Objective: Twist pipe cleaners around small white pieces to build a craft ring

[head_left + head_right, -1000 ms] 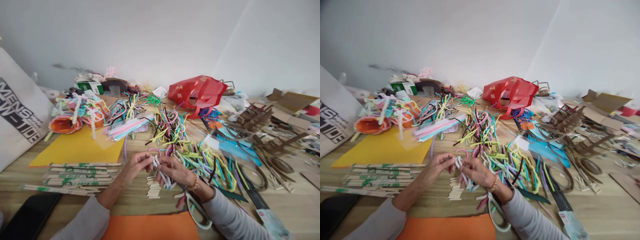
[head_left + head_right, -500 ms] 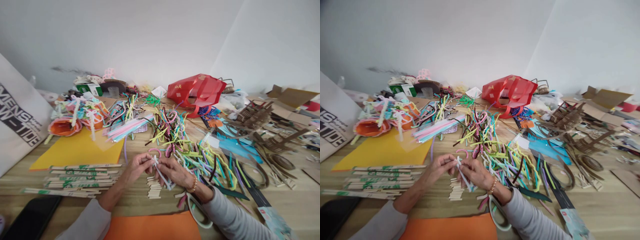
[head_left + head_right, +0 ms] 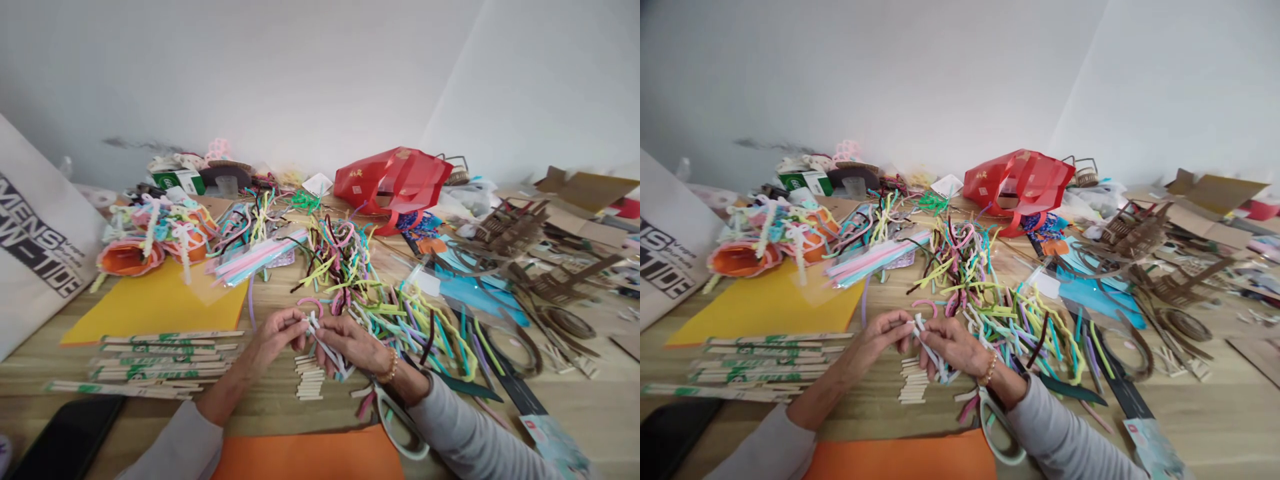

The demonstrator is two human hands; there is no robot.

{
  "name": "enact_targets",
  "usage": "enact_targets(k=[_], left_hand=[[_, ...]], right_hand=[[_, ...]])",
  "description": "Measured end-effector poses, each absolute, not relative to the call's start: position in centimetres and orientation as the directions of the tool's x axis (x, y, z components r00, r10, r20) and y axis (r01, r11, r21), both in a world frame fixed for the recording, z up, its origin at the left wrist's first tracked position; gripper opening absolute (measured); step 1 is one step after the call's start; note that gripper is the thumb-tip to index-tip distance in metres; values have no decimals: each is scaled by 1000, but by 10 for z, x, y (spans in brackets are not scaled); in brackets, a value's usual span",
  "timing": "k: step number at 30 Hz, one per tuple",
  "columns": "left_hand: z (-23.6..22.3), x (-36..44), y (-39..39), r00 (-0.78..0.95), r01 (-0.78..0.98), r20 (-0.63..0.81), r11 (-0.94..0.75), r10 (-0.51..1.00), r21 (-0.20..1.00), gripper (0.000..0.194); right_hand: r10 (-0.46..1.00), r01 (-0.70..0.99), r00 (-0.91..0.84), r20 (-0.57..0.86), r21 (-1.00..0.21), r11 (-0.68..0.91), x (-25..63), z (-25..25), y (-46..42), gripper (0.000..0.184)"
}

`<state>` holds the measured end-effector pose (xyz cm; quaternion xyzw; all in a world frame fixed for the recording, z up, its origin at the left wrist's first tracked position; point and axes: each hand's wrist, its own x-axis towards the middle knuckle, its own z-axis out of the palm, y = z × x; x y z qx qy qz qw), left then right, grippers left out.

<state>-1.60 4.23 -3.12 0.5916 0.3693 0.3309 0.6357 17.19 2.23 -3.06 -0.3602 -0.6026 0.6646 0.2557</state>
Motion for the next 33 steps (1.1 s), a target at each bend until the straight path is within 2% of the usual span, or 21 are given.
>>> enact_targets(k=[9,17,19,21,23,26,30,33], left_hand=[[-36,-15,43,474,-22,-102,127,875,992,27],[-28,-15,41,461,24,-102,103,881,994,25],[-29,-16,42,466,39,-90,81,880,996,25],[-30,-17,43,479,51,-73,55,875,997,26],[-32,-19,44,497,57,-63,40,865,998,27],[-35,-19,45,505,46,-52,33,862,998,27],[-41,-20,46,480,13,-39,37,876,999,25],[-44,-21,47,460,-9,-40,49,887,999,25]], right_hand=[[777,92,-611,-149,-989,-117,175,-37,23,37],[777,117,-609,-161,-987,-113,173,-34,23,35],[787,150,-598,-148,-986,-72,172,-31,22,35],[847,247,-527,-72,-966,72,172,-29,22,35],[904,417,-416,93,-865,281,173,-27,21,34],[886,661,-370,279,-591,462,176,-26,21,27],[875,825,-434,215,-296,482,178,-29,19,21],[882,869,-442,162,-168,466,178,-31,16,21]])
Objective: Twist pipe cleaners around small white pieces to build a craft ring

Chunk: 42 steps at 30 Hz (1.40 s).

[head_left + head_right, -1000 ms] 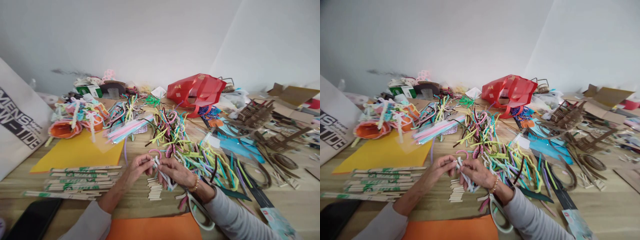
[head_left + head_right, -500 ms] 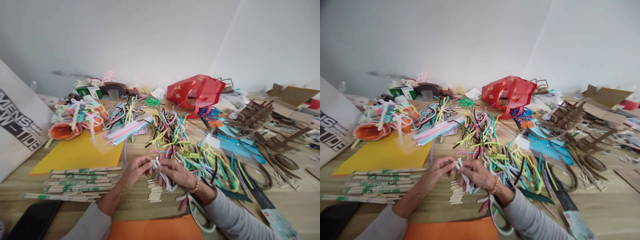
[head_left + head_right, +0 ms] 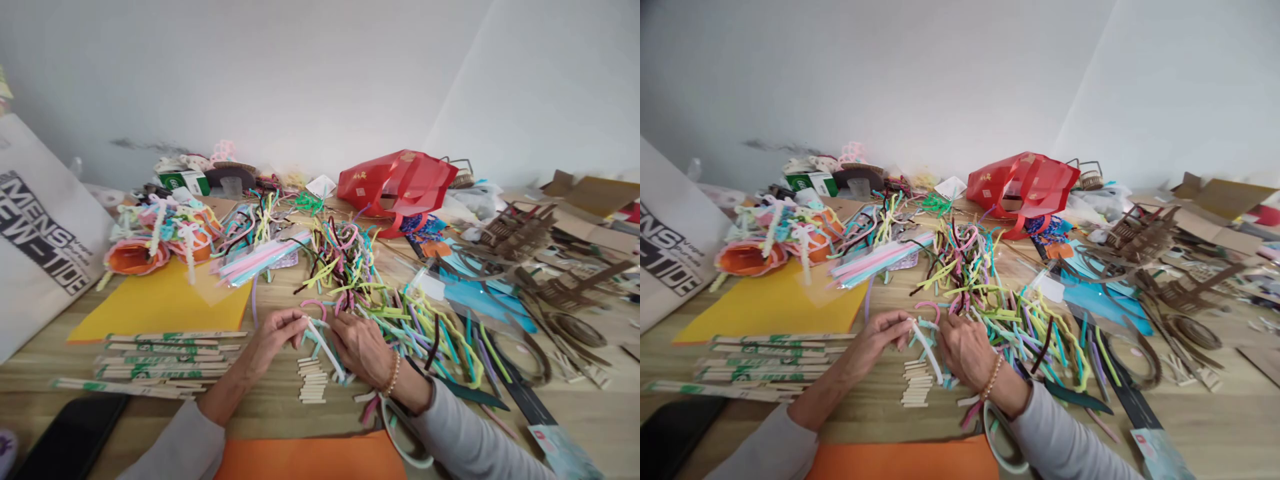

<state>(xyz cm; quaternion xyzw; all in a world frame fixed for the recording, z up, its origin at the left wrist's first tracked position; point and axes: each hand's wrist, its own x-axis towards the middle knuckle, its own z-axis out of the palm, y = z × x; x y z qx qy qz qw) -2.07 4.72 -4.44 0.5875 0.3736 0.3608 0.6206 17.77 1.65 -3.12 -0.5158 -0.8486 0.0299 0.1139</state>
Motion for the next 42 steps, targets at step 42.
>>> enact_targets(k=[42], left_hand=[[-31,-7,36,410,-120,-137,202,902,972,18]], right_hand=[[979,-142,-193,65,-989,37,175,-25,25,21]])
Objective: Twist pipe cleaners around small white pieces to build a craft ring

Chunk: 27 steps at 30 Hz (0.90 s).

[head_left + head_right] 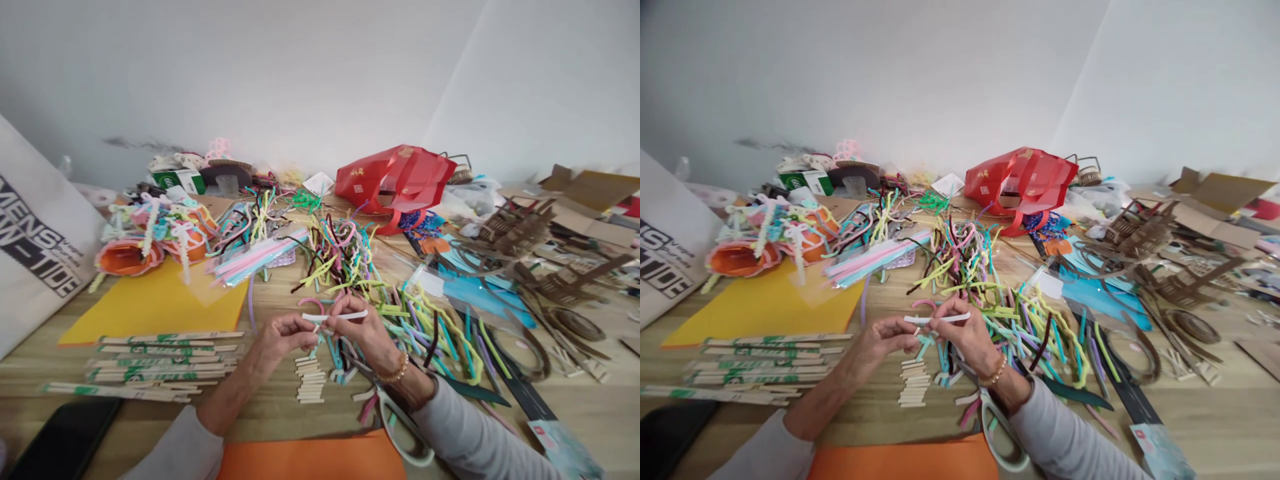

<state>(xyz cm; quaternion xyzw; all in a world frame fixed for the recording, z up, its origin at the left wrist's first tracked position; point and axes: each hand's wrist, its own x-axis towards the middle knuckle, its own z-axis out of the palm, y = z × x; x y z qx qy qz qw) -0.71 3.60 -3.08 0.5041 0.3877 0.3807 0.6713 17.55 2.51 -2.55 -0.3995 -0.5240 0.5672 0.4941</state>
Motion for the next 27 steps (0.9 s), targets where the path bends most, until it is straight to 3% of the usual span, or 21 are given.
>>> enact_targets(k=[5,14,17,22,25,27], left_hand=[[-32,-3,32,413,-156,-101,179,905,971,20],[-36,-4,37,317,-227,-113,191,942,955,20],[-35,-3,35,317,-196,-146,216,937,957,23],[-32,2,27,224,-80,-93,113,970,990,18],[-31,1,29,184,-46,-65,74,981,996,17],[-31,-2,32,143,-37,-45,50,989,998,18]], right_hand=[[964,-24,-244,108,-994,105,173,-22,21,26],[942,-67,-301,147,-989,133,169,-25,17,22],[949,-6,-288,126,-992,130,168,-26,16,22],[941,114,-325,90,-984,133,170,-25,16,24],[932,233,-324,161,-941,244,171,-22,14,19],[890,354,-371,264,-847,398,170,-21,11,14]])
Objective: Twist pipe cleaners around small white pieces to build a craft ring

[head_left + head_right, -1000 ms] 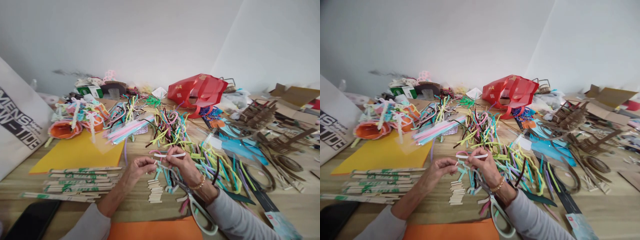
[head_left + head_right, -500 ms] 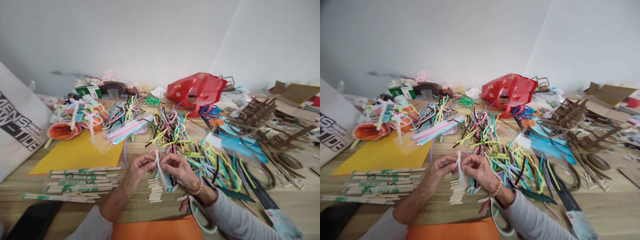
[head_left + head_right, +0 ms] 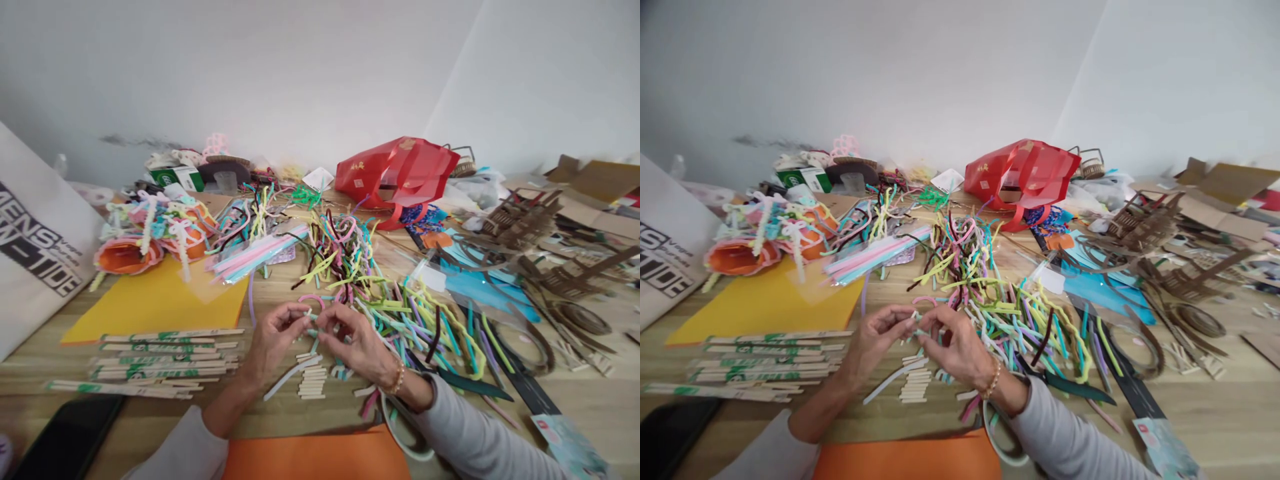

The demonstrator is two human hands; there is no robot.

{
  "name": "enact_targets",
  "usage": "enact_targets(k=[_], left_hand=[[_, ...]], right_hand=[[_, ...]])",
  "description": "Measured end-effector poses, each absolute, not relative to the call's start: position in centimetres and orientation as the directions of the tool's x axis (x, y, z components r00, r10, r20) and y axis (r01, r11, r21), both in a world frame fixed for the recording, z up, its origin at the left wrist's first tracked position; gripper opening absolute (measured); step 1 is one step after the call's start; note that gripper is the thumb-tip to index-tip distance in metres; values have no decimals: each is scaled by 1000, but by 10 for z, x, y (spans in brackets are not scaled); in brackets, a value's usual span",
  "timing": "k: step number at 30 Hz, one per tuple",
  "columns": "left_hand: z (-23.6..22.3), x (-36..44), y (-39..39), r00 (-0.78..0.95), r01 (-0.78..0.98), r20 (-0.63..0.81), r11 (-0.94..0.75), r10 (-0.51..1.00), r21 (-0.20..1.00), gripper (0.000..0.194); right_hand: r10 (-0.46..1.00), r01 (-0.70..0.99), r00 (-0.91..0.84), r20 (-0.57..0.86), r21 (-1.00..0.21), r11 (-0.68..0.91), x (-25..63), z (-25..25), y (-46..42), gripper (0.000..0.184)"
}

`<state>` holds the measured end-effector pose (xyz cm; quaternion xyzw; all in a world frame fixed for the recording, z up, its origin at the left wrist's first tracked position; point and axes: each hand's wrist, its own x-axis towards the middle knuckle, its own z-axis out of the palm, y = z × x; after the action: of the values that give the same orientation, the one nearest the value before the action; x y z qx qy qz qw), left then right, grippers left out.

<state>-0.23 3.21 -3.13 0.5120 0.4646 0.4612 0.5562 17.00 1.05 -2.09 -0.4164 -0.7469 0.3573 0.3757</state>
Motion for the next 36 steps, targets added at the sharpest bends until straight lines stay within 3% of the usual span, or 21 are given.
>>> enact_targets(k=[2,4,6,8,15,18,22,27,31,36], left_hand=[[-31,-6,36,99,-30,-24,27,995,999,18],[-31,-8,40,66,-33,-13,16,998,999,17],[-31,-9,41,58,-47,-12,15,998,999,17],[-31,-8,41,77,-62,-23,27,997,998,19],[-34,-6,39,118,-66,-56,64,991,996,22],[-34,-8,40,114,-71,-63,71,991,995,24],[-40,-11,43,85,-133,-68,79,994,988,20],[-50,-15,48,122,-215,-37,63,992,975,22],[-50,-16,49,121,-240,-45,73,992,968,20],[-48,-16,49,50,-285,-63,75,997,956,21]], right_hand=[[789,444,-515,335,-683,580,167,-22,6,9],[658,485,-682,318,-477,733,162,-25,0,12],[586,521,-769,256,-279,807,156,-29,-5,13],[556,534,-803,216,-154,831,151,-33,-8,12],[481,482,-858,181,-40,875,149,-33,-13,9],[466,463,-857,223,-68,884,153,-32,-13,10],[539,520,-741,400,-166,838,163,-34,-10,18],[651,477,-536,538,-443,759,168,-31,-4,38],[707,338,-536,462,-650,681,164,-17,-7,53],[810,247,-453,373,-820,516,159,-16,-11,50]])
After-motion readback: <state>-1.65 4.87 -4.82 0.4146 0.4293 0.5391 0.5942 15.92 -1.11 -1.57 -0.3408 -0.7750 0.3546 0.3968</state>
